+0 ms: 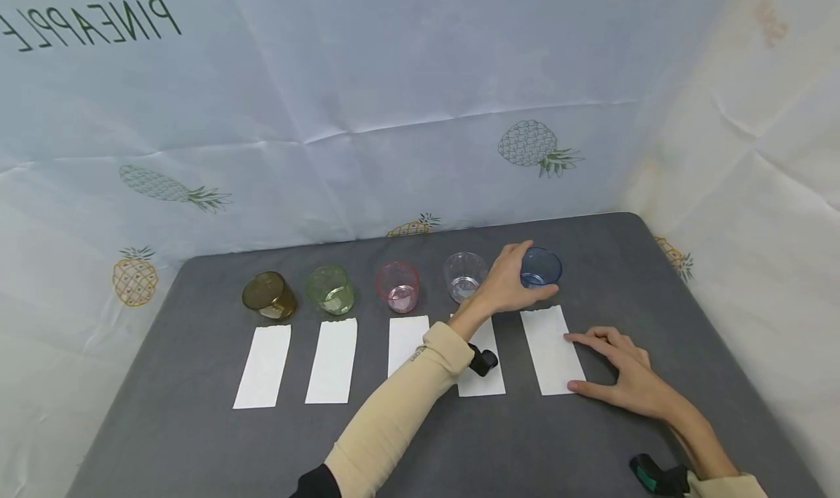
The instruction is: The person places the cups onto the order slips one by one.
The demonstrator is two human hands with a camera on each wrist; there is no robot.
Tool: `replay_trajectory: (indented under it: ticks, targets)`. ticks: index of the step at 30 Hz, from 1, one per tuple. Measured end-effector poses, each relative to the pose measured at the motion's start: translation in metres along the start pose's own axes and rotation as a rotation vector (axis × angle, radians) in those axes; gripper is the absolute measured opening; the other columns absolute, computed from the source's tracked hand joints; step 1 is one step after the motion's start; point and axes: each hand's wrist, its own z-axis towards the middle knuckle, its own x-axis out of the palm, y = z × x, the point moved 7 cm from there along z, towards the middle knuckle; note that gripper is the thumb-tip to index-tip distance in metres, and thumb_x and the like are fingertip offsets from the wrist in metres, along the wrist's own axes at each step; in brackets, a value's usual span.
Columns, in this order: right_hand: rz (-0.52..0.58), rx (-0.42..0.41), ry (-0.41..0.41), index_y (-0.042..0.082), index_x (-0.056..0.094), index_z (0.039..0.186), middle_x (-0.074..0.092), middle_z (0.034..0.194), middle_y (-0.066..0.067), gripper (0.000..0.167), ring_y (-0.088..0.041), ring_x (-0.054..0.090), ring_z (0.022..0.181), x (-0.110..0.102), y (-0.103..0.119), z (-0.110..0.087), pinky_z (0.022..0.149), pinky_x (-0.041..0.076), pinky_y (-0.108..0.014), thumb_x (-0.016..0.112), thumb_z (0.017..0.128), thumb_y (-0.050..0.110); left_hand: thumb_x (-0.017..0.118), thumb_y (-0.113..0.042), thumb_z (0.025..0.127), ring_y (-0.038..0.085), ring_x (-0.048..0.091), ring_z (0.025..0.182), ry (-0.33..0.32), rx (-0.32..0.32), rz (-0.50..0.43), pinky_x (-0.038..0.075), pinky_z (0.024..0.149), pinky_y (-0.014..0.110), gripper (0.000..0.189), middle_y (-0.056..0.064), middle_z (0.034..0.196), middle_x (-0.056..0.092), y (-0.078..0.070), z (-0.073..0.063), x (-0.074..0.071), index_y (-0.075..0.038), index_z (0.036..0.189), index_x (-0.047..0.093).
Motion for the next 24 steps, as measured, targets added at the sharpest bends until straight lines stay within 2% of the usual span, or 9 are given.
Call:
replay_trajectory:
  ticks: [7, 15, 24]
  targets:
    - [-0.001, -0.01, 0.001, 0.023, 0.062, 0.139, 0.046, 0.12, 0.009, 0.077, 0.017, 0.023, 0.113, -0.0001, 0.001, 0.0005, 0.076, 0.027, -0.05, 0.094, 0.069, 0.026, 0.072, -0.042, 0.092, 0.024, 0.048, 0.144, -0.033, -0.002, -0.028, 0.045, 0.116, 0.031, 0.086, 0.013, 0.159, 0.041, 0.006, -0.0003, 0.0053, -0.01, 0.161, 0.031]
    - [-0.004, -0.027, -0.004, 0.022, 0.063, 0.139, 0.046, 0.119, 0.01, 0.079, 0.016, 0.025, 0.112, 0.0006, -0.0005, 0.0002, 0.076, 0.027, -0.049, 0.095, 0.067, 0.026, 0.072, -0.043, 0.093, 0.024, 0.05, 0.142, -0.08, -0.004, -0.007, 0.046, 0.115, 0.031, 0.084, 0.012, 0.157, 0.044, 0.0053, -0.0044, 0.0058, -0.01, 0.16, 0.033]
    - [0.006, -0.038, -0.009, 0.021, 0.063, 0.139, 0.044, 0.119, 0.011, 0.08, 0.016, 0.025, 0.112, 0.0011, -0.0003, 0.0001, 0.074, 0.026, -0.048, 0.096, 0.066, 0.025, 0.071, -0.044, 0.094, 0.023, 0.05, 0.143, -0.094, 0.043, 0.0, 0.047, 0.113, 0.031, 0.084, 0.012, 0.159, 0.043, 0.0, -0.0093, -0.0023, -0.011, 0.16, 0.032]
